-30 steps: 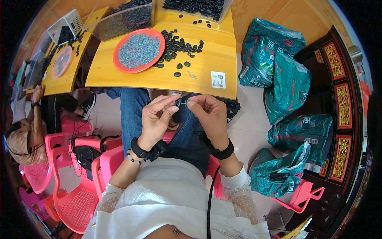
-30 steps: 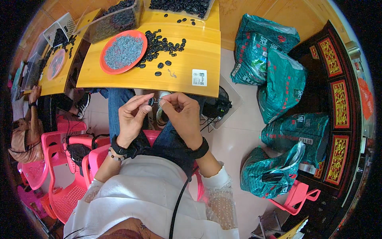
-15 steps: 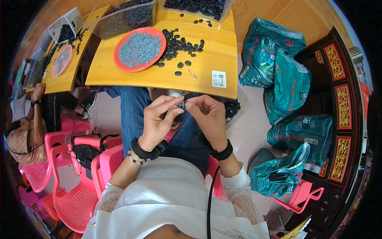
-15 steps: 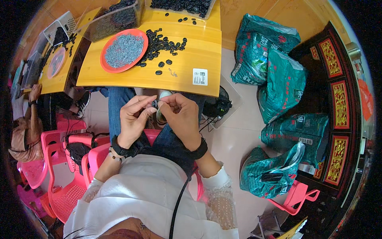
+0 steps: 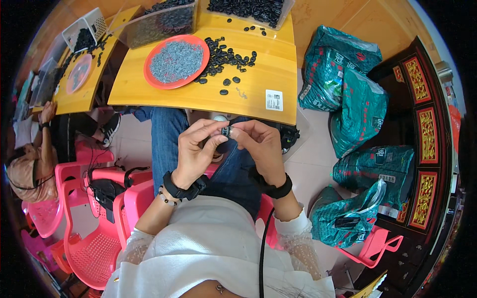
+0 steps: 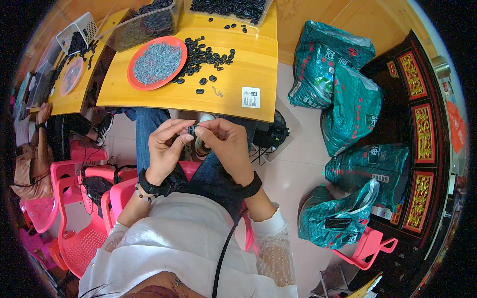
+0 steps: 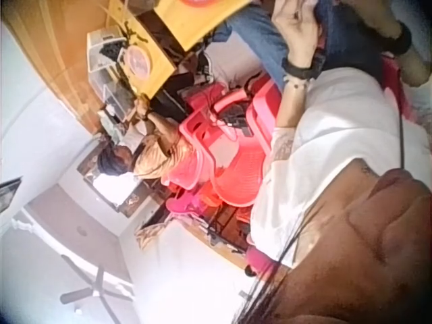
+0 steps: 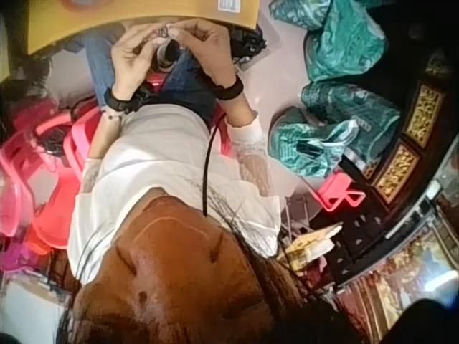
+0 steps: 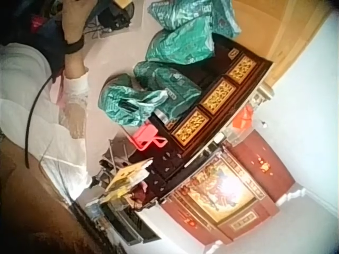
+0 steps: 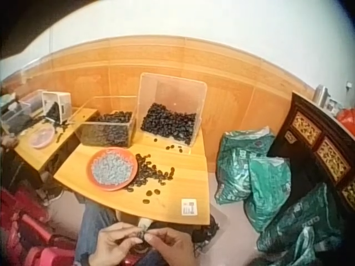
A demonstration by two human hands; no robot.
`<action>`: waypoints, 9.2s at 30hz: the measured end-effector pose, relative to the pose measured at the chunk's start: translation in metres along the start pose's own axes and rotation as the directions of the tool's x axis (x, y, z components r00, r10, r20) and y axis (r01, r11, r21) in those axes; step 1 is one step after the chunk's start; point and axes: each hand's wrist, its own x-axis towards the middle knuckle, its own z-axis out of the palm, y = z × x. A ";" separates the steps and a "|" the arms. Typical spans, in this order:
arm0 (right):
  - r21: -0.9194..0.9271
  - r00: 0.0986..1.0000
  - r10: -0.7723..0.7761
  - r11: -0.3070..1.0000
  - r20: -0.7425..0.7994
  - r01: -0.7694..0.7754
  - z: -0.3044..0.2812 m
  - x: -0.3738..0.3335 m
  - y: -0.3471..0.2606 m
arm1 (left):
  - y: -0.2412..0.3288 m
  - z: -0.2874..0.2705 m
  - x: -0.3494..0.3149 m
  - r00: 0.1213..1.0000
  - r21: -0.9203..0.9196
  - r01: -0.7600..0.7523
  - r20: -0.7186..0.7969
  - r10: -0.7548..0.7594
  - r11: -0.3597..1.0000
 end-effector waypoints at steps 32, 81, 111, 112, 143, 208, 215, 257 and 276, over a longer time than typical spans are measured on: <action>0.442 0.875 0.137 0.820 0.465 -0.363 -0.016 0.006 0.022 | 0.012 0.003 -0.007 0.998 -0.106 -0.020 0.055 0.026 0.994; 0.138 0.977 0.143 0.976 0.161 -0.165 -0.021 0.017 -0.008 | 0.004 0.002 0.024 0.987 0.149 -0.158 -0.003 0.160 0.976; 0.157 0.981 0.128 0.976 0.144 -0.150 0.128 0.324 -0.113 | -0.076 -0.045 0.056 0.864 -0.710 0.313 -0.064 -0.500 0.631; 0.163 0.973 0.149 0.970 0.173 -0.178 0.127 0.327 -0.113 | -0.077 -0.047 0.059 0.863 -0.712 0.311 -0.065 -0.501 0.629; -0.969 0.944 -0.330 0.230 0.013 0.094 0.029 0.098 0.014 | -0.078 -0.015 0.061 0.988 0.028 0.134 -0.078 -0.131 0.991; -0.441 0.950 -0.289 0.872 -0.116 0.212 0.045 0.060 -0.013 | -0.025 -0.024 0.056 0.932 -0.592 0.288 -0.008 -0.362 0.753; -0.588 0.900 -0.434 0.738 -0.039 0.331 0.048 0.060 0.000 | -0.024 -0.023 0.053 0.931 -0.602 0.291 -0.001 -0.365 0.744; -0.590 0.876 -0.471 0.738 -0.103 0.328 0.048 0.047 0.014 | -0.024 -0.005 0.036 0.933 -0.524 0.168 -0.188 -0.306 0.835; -0.358 0.976 -0.197 0.921 -0.093 0.152 0.033 0.039 -0.012 | -0.024 -0.006 0.037 0.933 -0.549 0.270 -0.053 -0.356 0.791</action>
